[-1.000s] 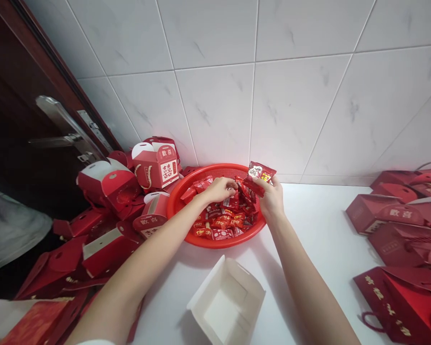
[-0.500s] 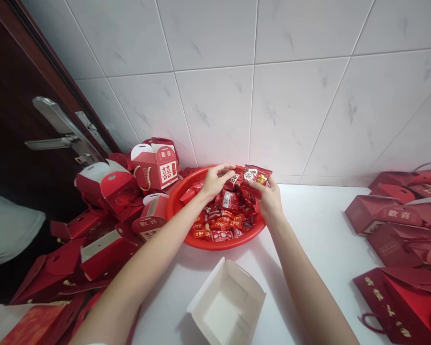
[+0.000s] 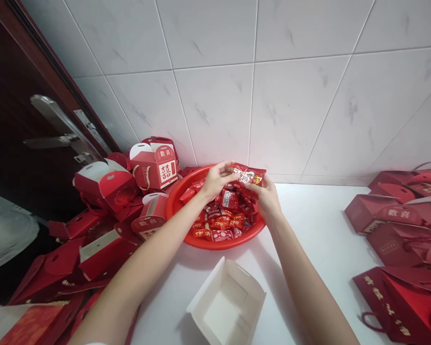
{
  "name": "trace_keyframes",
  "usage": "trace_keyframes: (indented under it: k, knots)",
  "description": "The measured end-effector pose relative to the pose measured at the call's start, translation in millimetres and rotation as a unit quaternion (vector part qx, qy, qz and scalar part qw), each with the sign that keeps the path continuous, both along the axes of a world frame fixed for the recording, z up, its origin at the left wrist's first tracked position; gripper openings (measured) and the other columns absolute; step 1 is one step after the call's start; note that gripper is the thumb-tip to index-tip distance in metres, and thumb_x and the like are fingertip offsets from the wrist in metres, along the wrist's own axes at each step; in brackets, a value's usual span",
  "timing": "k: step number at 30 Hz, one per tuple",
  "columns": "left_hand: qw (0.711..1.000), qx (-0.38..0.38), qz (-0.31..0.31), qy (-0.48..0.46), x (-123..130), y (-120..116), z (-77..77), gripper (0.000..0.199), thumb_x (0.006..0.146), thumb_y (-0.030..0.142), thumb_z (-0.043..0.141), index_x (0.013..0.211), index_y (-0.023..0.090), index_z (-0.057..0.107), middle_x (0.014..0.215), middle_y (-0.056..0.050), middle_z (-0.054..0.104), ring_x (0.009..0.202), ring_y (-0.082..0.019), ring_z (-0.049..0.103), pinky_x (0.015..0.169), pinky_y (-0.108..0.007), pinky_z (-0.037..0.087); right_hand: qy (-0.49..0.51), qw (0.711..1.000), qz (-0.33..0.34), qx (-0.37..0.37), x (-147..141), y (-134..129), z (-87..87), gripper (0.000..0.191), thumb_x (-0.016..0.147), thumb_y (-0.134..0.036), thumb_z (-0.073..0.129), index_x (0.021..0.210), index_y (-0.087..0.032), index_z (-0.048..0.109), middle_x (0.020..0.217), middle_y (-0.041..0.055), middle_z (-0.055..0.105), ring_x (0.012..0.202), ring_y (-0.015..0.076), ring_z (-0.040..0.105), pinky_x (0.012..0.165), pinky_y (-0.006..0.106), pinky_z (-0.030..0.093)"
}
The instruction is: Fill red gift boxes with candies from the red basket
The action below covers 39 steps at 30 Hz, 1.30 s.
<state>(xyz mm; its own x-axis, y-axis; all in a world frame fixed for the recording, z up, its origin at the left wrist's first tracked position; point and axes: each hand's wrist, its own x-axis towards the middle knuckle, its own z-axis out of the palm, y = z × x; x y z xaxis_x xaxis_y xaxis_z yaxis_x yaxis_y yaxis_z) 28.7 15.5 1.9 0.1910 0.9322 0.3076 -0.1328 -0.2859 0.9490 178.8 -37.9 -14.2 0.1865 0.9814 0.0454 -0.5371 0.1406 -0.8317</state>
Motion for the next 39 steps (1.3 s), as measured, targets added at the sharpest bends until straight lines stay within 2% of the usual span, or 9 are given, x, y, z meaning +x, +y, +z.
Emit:
trace_keyframes:
  k: [10, 19, 23, 27, 29, 32, 34, 36, 39]
  knots:
    - [0.997, 0.037, -0.026, 0.060, 0, 3, -5.6, 0.046, 0.068, 0.039, 0.086, 0.105, 0.015, 0.072, 0.097, -0.006, 0.076, 0.092, -0.021, 0.069, 0.091, -0.040, 0.054, -0.043, 0.997, 0.067, 0.009, 0, -5, 3.0, 0.031, 0.066, -0.036, 0.084, 0.089, -0.021, 0.069, 0.077, -0.0010, 0.073, 0.071, 0.0170, 0.068, 0.068, 0.031, 0.058]
    - [0.965, 0.186, -0.033, 0.184, 4, -7, -2.6, 0.029, 0.088, 0.041, 0.066, 0.100, 0.018, 0.080, 0.110, -0.010, 0.073, 0.108, -0.023, 0.066, 0.100, -0.038, 0.050, -0.015, 0.998, 0.048, 0.025, 0, -1, -1.5, 0.036, 0.064, -0.040, 0.088, 0.086, -0.019, 0.068, 0.072, -0.0022, 0.072, 0.064, 0.0129, 0.065, 0.061, 0.024, 0.054]
    - [0.979, 0.137, -0.027, 0.151, 7, -6, -2.2, 0.034, 0.094, 0.039, 0.056, 0.112, 0.019, 0.076, 0.124, -0.009, 0.069, 0.117, -0.023, 0.062, 0.099, -0.035, 0.050, 0.006, 0.999, 0.037, 0.025, 0, -1, -0.4, 0.036, 0.062, -0.035, 0.088, 0.088, -0.018, 0.070, 0.077, -0.0001, 0.075, 0.069, 0.0158, 0.069, 0.065, 0.027, 0.058]
    - [0.987, 0.029, 0.022, 0.155, 3, 3, -7.2, 0.035, 0.092, 0.030, 0.047, 0.113, 0.016, 0.073, 0.112, -0.008, 0.074, 0.092, -0.020, 0.068, 0.080, -0.031, 0.054, 0.048, 0.999, 0.003, 0.022, 2, 1, 2.5, 0.029, 0.066, -0.028, 0.086, 0.088, -0.019, 0.070, 0.081, 0.0013, 0.077, 0.074, 0.0174, 0.072, 0.068, 0.029, 0.060]
    - [0.955, 0.008, -0.043, 0.292, 1, 3, -12.6, 0.027, 0.083, 0.021, 0.054, 0.099, 0.014, 0.075, 0.096, -0.006, 0.076, 0.087, -0.020, 0.069, 0.080, -0.029, 0.053, 0.068, 0.997, -0.016, 0.015, 4, 1, 3.0, 0.025, 0.068, -0.027, 0.085, 0.085, -0.020, 0.069, 0.078, -0.0005, 0.076, 0.071, 0.0169, 0.071, 0.067, 0.029, 0.061]
    - [0.820, 0.009, -0.208, 0.533, 5, -6, -21.3, 0.027, 0.071, 0.014, 0.065, 0.096, 0.016, 0.078, 0.092, -0.004, 0.078, 0.085, -0.022, 0.069, 0.078, -0.027, 0.051, 0.077, 0.997, -0.024, 0.004, 4, 2, 2.3, 0.022, 0.067, -0.025, 0.085, 0.082, -0.020, 0.068, 0.073, -0.0018, 0.074, 0.067, 0.0160, 0.070, 0.063, 0.028, 0.060]
    - [0.740, 0.031, -0.249, 0.624, 12, -15, -24.7, 0.035, 0.070, 0.012, 0.067, 0.104, 0.018, 0.077, 0.097, -0.004, 0.078, 0.083, -0.022, 0.069, 0.072, -0.026, 0.050, 0.075, 0.997, -0.023, 0.009, 4, 2, 1.2, 0.023, 0.067, -0.025, 0.085, 0.080, -0.019, 0.068, 0.072, -0.0020, 0.073, 0.066, 0.0152, 0.069, 0.062, 0.027, 0.059]
    - [0.704, 0.052, -0.245, 0.664, 18, -21, -24.8, 0.040, 0.071, 0.014, 0.067, 0.110, 0.020, 0.075, 0.103, -0.005, 0.077, 0.085, -0.021, 0.068, 0.069, -0.025, 0.048, 0.072, 0.997, -0.023, 0.019, 3, 2, 0.3, 0.024, 0.066, -0.026, 0.086, 0.080, -0.020, 0.067, 0.073, -0.0023, 0.073, 0.066, 0.0147, 0.068, 0.062, 0.025, 0.058]
    - [0.686, 0.041, -0.257, 0.679, 22, -24, -20.4, 0.042, 0.069, 0.021, 0.074, 0.111, 0.019, 0.074, 0.103, -0.005, 0.076, 0.081, -0.021, 0.067, 0.063, -0.025, 0.045, 0.068, 0.997, -0.023, 0.020, 3, 2, 0.7, 0.026, 0.064, -0.027, 0.086, 0.081, -0.020, 0.067, 0.074, -0.0019, 0.074, 0.067, 0.0155, 0.068, 0.063, 0.026, 0.058]
